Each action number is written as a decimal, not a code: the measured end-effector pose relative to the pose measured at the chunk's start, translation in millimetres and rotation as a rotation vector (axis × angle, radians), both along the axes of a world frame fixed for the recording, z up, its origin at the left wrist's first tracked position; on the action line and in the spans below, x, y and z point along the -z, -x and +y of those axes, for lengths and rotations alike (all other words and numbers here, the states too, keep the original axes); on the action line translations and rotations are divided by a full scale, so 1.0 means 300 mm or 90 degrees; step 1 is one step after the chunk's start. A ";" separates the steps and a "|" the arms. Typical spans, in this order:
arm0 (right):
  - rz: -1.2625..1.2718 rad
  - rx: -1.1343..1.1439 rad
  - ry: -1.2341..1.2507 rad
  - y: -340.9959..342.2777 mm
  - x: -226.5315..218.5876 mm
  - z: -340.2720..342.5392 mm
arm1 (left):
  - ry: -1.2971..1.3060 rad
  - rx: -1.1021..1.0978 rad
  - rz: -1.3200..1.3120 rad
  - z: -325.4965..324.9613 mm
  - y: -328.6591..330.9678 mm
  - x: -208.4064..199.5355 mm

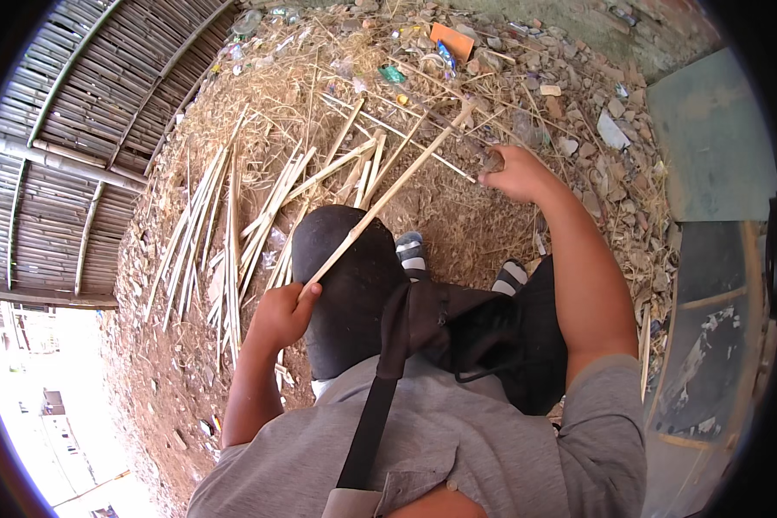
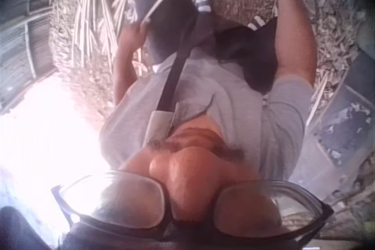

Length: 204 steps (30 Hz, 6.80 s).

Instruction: The person holds a strip of bamboo and uses a large knife to repeatedly shave its surface and edges while sitting on the ground.

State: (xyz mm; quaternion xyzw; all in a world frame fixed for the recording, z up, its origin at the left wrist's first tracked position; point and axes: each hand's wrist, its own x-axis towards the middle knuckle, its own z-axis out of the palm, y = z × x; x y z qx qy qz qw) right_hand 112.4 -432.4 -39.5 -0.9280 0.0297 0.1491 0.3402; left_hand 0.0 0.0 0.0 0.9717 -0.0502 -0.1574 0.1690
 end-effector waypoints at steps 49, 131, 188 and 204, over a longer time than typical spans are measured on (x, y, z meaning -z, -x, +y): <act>-0.090 -0.315 0.074 0.100 -0.048 0.225 | 0.011 -0.007 0.007 0.014 0.004 -0.005; -0.050 -0.302 0.040 0.086 -0.076 0.173 | 0.047 -0.012 0.016 0.028 -0.002 0.003; -0.005 -0.177 0.019 0.040 -0.026 0.099 | 0.052 -0.011 0.017 0.027 -0.004 0.013; -0.027 -0.285 0.066 0.047 -0.052 0.146 | 0.055 -0.001 0.010 0.048 -0.002 0.029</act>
